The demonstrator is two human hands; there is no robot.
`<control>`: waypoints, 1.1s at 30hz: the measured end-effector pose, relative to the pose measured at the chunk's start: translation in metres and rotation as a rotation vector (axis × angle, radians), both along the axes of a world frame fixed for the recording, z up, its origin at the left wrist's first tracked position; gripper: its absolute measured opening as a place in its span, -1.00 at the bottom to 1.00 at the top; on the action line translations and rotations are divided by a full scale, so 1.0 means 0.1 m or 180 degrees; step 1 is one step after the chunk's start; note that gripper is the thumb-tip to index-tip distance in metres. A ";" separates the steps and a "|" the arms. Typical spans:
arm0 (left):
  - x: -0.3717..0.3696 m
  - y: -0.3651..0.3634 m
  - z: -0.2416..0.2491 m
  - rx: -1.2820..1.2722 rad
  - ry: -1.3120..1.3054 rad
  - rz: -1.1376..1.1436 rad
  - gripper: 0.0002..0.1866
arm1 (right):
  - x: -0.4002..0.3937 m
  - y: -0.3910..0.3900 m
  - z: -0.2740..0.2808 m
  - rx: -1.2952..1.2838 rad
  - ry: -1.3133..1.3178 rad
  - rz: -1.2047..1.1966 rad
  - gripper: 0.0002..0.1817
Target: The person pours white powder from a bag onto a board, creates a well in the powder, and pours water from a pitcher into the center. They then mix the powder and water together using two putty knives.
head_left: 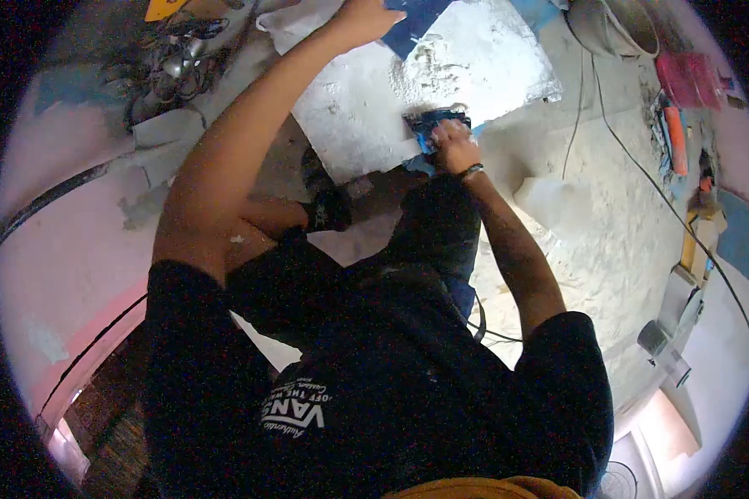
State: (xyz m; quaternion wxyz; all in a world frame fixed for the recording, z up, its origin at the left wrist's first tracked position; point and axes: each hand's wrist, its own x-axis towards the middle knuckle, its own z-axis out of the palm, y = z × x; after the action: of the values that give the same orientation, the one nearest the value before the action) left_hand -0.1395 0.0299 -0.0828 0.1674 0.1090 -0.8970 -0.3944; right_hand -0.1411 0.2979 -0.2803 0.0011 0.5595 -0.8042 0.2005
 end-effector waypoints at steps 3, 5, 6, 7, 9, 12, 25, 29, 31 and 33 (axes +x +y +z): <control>0.47 0.07 0.49 -0.0023 -0.0409 0.0002 -0.52 | -0.03 -0.22 0.02 0.0169 -0.0381 -0.0309 -0.75; 0.80 -0.08 0.47 -0.0198 -0.0125 -0.0170 -0.58 | -0.07 -0.36 -0.06 -0.0235 -0.0065 -0.0434 -0.74; 0.97 -0.05 0.59 -0.0078 -0.0323 0.0019 -0.59 | -0.12 -0.43 -0.06 -0.0269 0.0029 -0.0558 -0.74; 1.12 -0.02 0.70 0.0046 -0.0513 0.0215 -0.61 | -0.17 -0.51 -0.07 -0.0301 0.0129 -0.0674 -0.74; 1.32 -0.06 0.71 0.0391 -0.0369 0.0338 -0.63 | -0.24 -0.61 0.02 -0.0512 0.0094 -0.0759 -0.79; 1.40 -0.14 0.69 0.0322 -0.0196 0.0471 -0.63 | -0.41 -0.72 0.11 -0.0501 -0.0089 -0.0913 -0.87; 1.28 -0.08 1.35 0.0424 -0.0711 0.1007 -0.57 | -1.22 -1.05 0.66 0.0035 -0.0747 -0.0233 -0.84; 1.27 -0.20 1.05 -0.0447 -0.0015 0.0497 -0.53 | -1.32 -1.11 0.77 0.0233 -0.0468 -0.0223 -0.93; 1.27 -0.17 1.01 -0.1171 0.0370 0.0462 -0.52 | -1.36 -1.13 0.79 0.0265 -0.0607 -0.0239 -0.96; 1.27 -0.13 1.05 -0.1056 0.0438 0.0363 -0.53 | -1.37 -1.13 0.78 0.0272 -0.0448 -0.0313 -0.95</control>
State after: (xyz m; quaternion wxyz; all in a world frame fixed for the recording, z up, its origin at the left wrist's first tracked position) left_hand -0.0129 0.0165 0.0219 0.2661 0.1034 -0.9285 -0.2374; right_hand -0.2785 0.1847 -0.2027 -0.0694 0.5034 -0.8366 0.2045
